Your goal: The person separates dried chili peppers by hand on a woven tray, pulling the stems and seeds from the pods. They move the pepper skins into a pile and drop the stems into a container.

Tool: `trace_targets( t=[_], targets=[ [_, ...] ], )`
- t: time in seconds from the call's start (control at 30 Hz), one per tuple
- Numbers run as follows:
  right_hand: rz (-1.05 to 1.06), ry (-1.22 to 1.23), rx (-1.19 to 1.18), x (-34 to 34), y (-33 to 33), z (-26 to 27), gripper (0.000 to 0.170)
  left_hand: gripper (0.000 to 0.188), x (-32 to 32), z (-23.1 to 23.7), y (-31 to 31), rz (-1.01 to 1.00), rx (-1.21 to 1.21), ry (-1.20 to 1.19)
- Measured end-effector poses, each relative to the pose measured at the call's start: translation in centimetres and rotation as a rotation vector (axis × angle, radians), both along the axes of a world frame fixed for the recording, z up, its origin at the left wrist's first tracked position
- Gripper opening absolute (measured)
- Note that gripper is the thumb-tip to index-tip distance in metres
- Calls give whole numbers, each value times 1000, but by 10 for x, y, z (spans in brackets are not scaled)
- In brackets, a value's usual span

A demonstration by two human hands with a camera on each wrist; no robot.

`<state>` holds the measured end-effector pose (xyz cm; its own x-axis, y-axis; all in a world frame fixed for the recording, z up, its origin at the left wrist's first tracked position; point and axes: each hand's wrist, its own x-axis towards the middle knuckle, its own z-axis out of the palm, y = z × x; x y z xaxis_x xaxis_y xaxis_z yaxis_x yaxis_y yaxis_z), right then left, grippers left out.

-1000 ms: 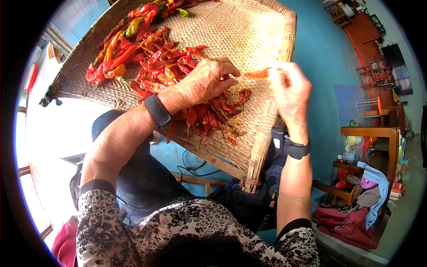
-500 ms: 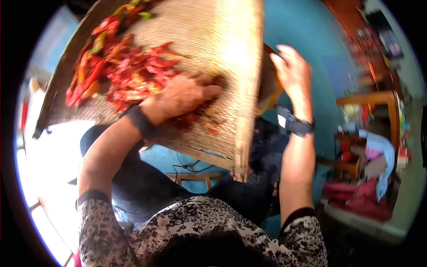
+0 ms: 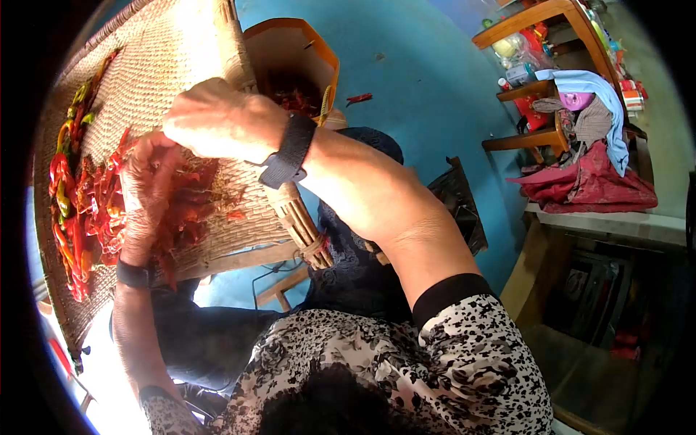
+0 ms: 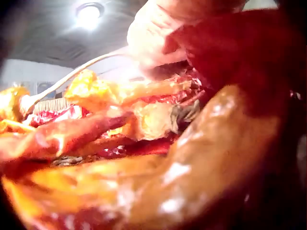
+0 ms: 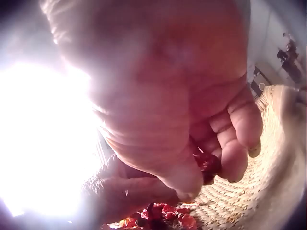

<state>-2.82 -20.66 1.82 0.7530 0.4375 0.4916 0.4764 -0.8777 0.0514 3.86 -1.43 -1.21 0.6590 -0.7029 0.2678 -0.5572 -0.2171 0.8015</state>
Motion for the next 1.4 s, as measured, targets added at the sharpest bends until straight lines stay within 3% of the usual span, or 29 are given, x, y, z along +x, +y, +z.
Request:
trace_targets(
  t=[0.03,0.07,0.17,0.23,0.27,0.3,0.37,0.43,0.5,0.57,0.6,0.77,0.83,0.9,0.97,1.0,1.03,1.1,1.17,1.2,1.23,1.27,1.3,1.37,1.4],
  targets=[
    [-132,353,50,-6,2,24,15,12,0,9,0,-1,-27,50],
    [-138,336,95,-9,-2,31,14,16,-1,19,-2,-5,-35,158],
    [-19,235,283,-7,-29,27,9,32,11,12,2,127,213,-84],
    [357,405,1659,-5,-35,24,25,38,19,0,11,24,425,-162],
    [129,214,1335,-16,-43,37,24,38,18,-5,13,-53,439,-480],
    [-74,20,1007,-32,-46,68,25,36,18,-9,16,-111,472,-541],
    [-377,14,715,-15,-50,64,7,23,10,-3,10,-97,484,-583],
    [-441,-93,395,-8,-79,36,31,12,10,-1,8,-133,433,-612],
    [-443,-5,528,-13,-83,40,32,9,13,-2,11,-133,389,-587],
    [-316,-136,654,-16,-91,34,19,10,14,3,13,-130,383,-599],
    [-388,-67,719,-24,-86,44,17,10,14,2,14,-152,368,-604],
    [-331,77,1077,-65,-73,86,20,9,17,7,16,-138,474,-570],
    [-263,25,1206,-100,-63,108,23,11,22,15,17,-167,238,-341],
    [-252,-68,1314,-140,-62,122,20,15,21,34,17,-73,92,-398],
    [-319,-143,1418,-178,-74,125,20,10,11,55,13,-25,-21,-255],
    [-403,-161,1397,-198,-85,119,20,7,15,62,12,-93,-21,-265],
    [-481,-183,1373,-219,-100,108,21,6,9,68,6,-42,-74,-181],
    [-766,-93,1322,-256,-124,79,21,8,4,78,-15,11,-95,-274],
    [-924,165,1202,-302,-142,35,17,9,6,82,-41,-29,-134,-466],
    [-1051,254,1102,-335,-165,-3,16,11,14,77,-58,-72,-294,-603],
    [-1173,340,996,-366,-182,-47,15,21,10,81,-67,-58,-204,-468],
    [-1119,322,707,-388,-179,-88,15,7,7,86,-84,-80,-419,-666],
    [-1068,299,415,-409,-177,-106,16,8,10,85,-87,-113,-256,-753],
    [-1201,377,468,-407,-134,-104,20,31,1,82,-97,-124,-300,224],
    [-1278,395,510,-409,-122,-106,21,31,-5,75,-101,-164,-310,265]
  ],
)
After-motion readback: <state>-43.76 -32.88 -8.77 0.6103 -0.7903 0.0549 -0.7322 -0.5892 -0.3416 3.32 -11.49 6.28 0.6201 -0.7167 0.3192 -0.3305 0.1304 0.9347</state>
